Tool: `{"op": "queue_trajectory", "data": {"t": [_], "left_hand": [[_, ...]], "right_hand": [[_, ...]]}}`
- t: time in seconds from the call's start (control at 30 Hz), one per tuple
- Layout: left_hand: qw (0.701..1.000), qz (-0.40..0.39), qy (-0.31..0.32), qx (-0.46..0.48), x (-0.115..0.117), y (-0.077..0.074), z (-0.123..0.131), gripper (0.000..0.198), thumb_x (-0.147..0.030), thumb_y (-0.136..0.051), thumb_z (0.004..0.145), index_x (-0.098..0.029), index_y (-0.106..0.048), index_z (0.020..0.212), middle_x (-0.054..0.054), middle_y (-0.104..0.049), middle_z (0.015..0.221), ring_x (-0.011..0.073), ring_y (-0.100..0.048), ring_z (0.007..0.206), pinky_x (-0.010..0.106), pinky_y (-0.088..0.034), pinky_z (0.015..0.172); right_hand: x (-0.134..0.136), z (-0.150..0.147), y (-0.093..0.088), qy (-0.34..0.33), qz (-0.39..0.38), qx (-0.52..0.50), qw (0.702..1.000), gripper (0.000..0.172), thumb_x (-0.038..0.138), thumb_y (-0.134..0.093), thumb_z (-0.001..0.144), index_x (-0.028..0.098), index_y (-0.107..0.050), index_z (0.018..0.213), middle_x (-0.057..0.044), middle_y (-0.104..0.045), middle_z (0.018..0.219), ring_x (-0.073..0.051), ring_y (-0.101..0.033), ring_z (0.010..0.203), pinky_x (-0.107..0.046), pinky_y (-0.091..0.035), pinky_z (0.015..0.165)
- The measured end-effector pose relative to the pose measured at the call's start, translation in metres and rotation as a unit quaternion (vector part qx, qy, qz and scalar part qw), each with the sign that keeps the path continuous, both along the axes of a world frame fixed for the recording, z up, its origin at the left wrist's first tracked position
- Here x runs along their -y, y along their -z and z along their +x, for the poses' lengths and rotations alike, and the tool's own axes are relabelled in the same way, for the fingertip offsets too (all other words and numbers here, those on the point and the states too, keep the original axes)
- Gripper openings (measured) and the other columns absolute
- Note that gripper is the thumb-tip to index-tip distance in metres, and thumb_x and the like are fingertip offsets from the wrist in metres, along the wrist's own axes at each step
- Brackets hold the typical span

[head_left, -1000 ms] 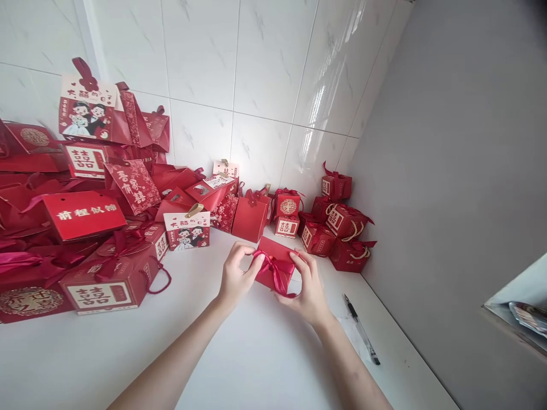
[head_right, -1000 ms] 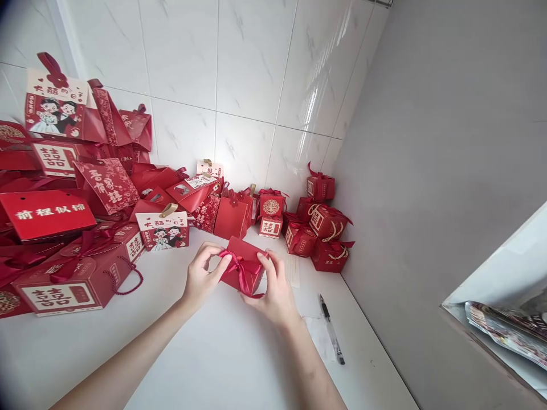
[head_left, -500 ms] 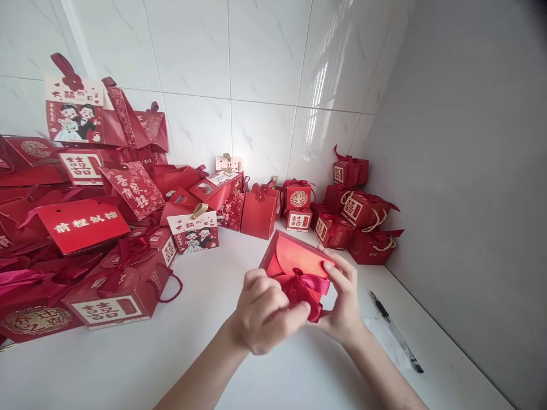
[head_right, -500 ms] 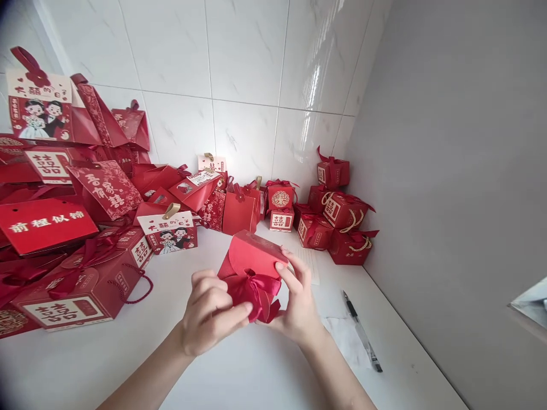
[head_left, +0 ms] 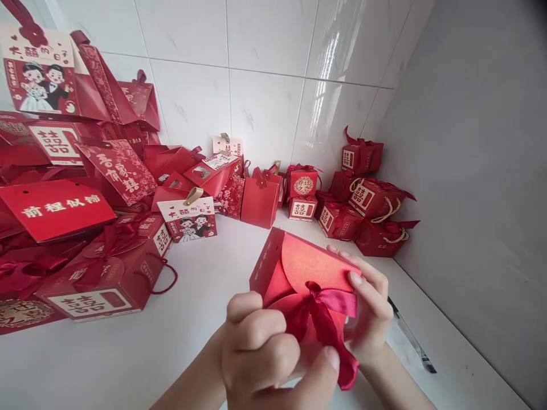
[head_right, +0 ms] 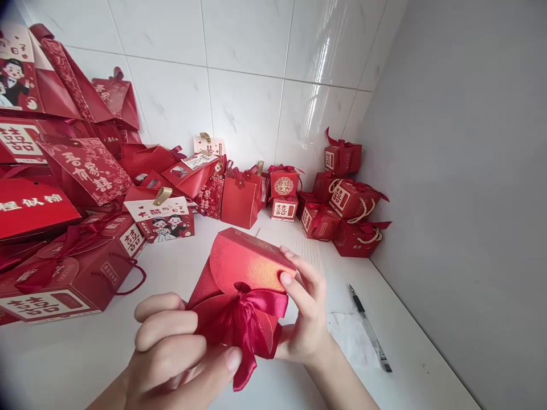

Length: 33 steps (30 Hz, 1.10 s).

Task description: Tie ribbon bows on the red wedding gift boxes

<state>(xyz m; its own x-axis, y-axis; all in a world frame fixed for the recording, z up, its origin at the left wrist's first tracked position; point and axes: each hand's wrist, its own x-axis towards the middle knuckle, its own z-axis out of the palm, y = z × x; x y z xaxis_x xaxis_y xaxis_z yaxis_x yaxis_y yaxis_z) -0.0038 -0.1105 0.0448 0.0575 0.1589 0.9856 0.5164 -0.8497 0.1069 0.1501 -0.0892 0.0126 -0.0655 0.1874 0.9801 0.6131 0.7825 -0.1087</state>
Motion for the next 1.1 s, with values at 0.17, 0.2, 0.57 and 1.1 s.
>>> {"op": "queue_trajectory", "data": {"t": [0.17,0.2,0.57,1.1], "left_hand": [[0.999,-0.008,0.000,0.044,0.007,0.006,0.008,0.023,-0.011,-0.048,0.079,-0.028,-0.059,0.067,-0.003,-0.039,0.041,0.0134,-0.038,0.051,0.037,-0.036,0.063],[0.999,-0.016,-0.004,0.046,0.008,0.007,0.008,0.024,-0.011,-0.047,0.079,-0.029,-0.060,0.070,-0.003,-0.039,0.041,0.0140,-0.039,0.051,0.038,-0.036,0.063],[0.999,-0.011,0.006,0.049,0.005,0.001,0.008,0.026,-0.008,-0.048,0.081,-0.025,-0.055,0.062,-0.003,-0.036,0.043,0.0130,-0.039,0.051,0.036,-0.034,0.063],[0.998,-0.025,-0.011,0.063,0.003,0.000,0.008,0.024,-0.012,-0.047,0.083,-0.028,-0.057,0.069,-0.004,-0.038,0.040,0.0135,-0.038,0.049,0.037,-0.035,0.063]], "right_hand": [[0.003,-0.002,-0.001,-0.004,-0.014,-0.008,1.000,0.049,0.017,-0.042,0.085,0.022,-0.036,0.133,-0.012,-0.042,0.121,-0.030,-0.047,0.112,-0.057,-0.042,0.091],[0.004,-0.002,-0.002,-0.006,-0.014,-0.009,1.000,0.048,0.019,-0.042,0.085,0.022,-0.036,0.133,-0.013,-0.041,0.120,-0.031,-0.047,0.112,-0.058,-0.042,0.090],[0.007,-0.003,-0.009,0.009,-0.015,-0.005,1.000,0.045,0.030,-0.047,0.087,0.025,-0.039,0.131,-0.011,-0.042,0.115,-0.031,-0.049,0.108,-0.056,-0.045,0.087],[0.009,-0.001,-0.012,0.023,-0.016,0.014,1.000,0.049,0.046,-0.044,0.088,0.024,-0.037,0.132,-0.014,-0.042,0.113,-0.033,-0.049,0.106,-0.057,-0.046,0.084]]}}
